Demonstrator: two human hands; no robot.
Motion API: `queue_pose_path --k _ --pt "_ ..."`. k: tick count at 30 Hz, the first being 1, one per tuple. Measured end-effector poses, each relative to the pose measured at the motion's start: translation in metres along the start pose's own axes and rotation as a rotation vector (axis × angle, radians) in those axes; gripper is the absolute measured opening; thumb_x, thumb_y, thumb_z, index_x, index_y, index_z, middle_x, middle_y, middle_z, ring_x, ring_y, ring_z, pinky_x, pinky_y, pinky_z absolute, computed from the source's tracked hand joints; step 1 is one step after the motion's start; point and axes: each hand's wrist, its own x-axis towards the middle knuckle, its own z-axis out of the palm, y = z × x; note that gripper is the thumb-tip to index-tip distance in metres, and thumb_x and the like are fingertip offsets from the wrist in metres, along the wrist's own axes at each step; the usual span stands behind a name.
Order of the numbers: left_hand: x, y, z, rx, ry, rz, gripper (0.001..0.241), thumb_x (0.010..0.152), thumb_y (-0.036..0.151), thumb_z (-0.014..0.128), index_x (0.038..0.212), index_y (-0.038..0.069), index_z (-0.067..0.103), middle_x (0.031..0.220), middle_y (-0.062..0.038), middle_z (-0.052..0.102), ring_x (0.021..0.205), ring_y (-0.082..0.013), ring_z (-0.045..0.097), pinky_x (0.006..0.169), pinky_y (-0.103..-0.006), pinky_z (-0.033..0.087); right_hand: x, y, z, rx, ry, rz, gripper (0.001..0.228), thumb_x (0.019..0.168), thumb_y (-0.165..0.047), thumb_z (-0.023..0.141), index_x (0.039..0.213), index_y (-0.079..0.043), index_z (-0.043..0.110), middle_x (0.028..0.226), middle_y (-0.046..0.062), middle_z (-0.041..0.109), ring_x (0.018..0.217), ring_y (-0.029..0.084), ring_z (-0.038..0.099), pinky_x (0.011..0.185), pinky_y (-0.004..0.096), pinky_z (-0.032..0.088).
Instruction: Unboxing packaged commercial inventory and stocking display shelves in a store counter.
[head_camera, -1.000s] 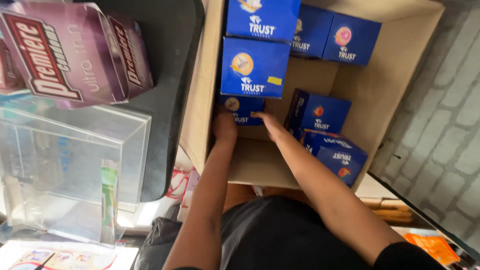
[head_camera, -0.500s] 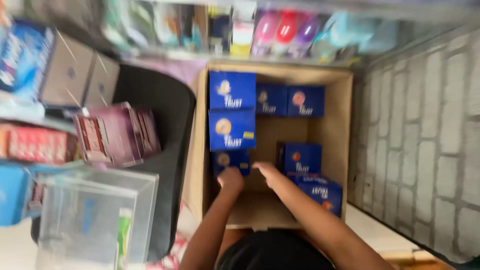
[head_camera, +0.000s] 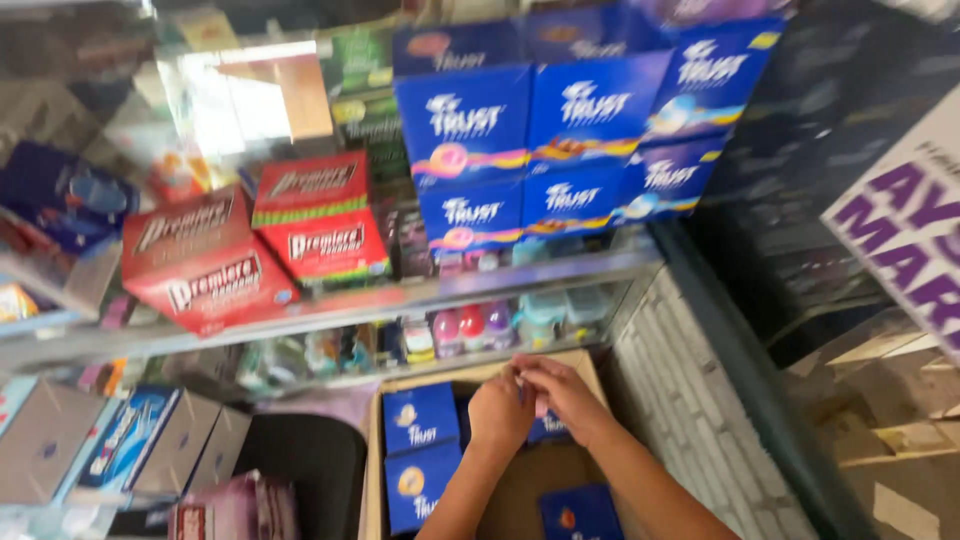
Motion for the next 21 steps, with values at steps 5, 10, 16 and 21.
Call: queue_pose_path --k 5,10,16,21 --pt "0.046 0.117 -0.11 -0.207 0.399 0.437 0.031 0.091 0.021 0.064 0.114 0.001 0.064 0.1 -0.024 0.071 0.081 -0.0443 0.069 0.066 -0.0519 0.055 -0.034 -0.182 0.026 -0.259 0.062 -0.456 0.042 0.092 -0.015 0.066 0.133 -0.006 0.067 0.122 0.004 0.073 0.109 0.013 0.066 0.09 0.029 0.052" --pt "0.096 0.209 -0.177 -0.282 0.768 0.756 0.036 0.091 0.007 0.065 0.126 -0.001 0.06 0.127 -0.024 0.058 0.113 -0.0433 0.061 0.094 -0.0473 0.053 -0.036 -0.316 0.019 -0.314 0.108 -0.994 0.046 0.093 -0.003 0.068 0.139 -0.004 0.06 0.144 0.008 0.062 0.133 0.016 0.057 0.112 0.029 0.045" --pt "0.169 0.265 -0.207 -0.078 0.911 0.744 0.063 0.086 0.013 0.069 0.143 0.001 0.046 0.147 -0.026 0.043 0.136 -0.0468 0.044 0.115 -0.0552 0.037 -0.001 -0.411 0.005 -0.506 0.25 -1.239 0.052 0.092 -0.004 0.073 0.142 -0.004 0.058 0.143 0.011 0.064 0.11 0.016 0.056 0.099 0.03 0.046" --pt "0.227 0.266 -0.196 0.145 0.774 0.616 0.083 0.082 0.026 0.073 0.153 0.004 0.035 0.156 -0.023 0.035 0.143 -0.05 0.029 0.115 -0.0648 0.023 0.016 -0.419 0.015 -1.051 0.517 -1.231 0.057 0.089 -0.015 0.077 0.142 -0.007 0.058 0.139 0.014 0.065 0.107 0.031 0.065 0.094 0.039 0.053"
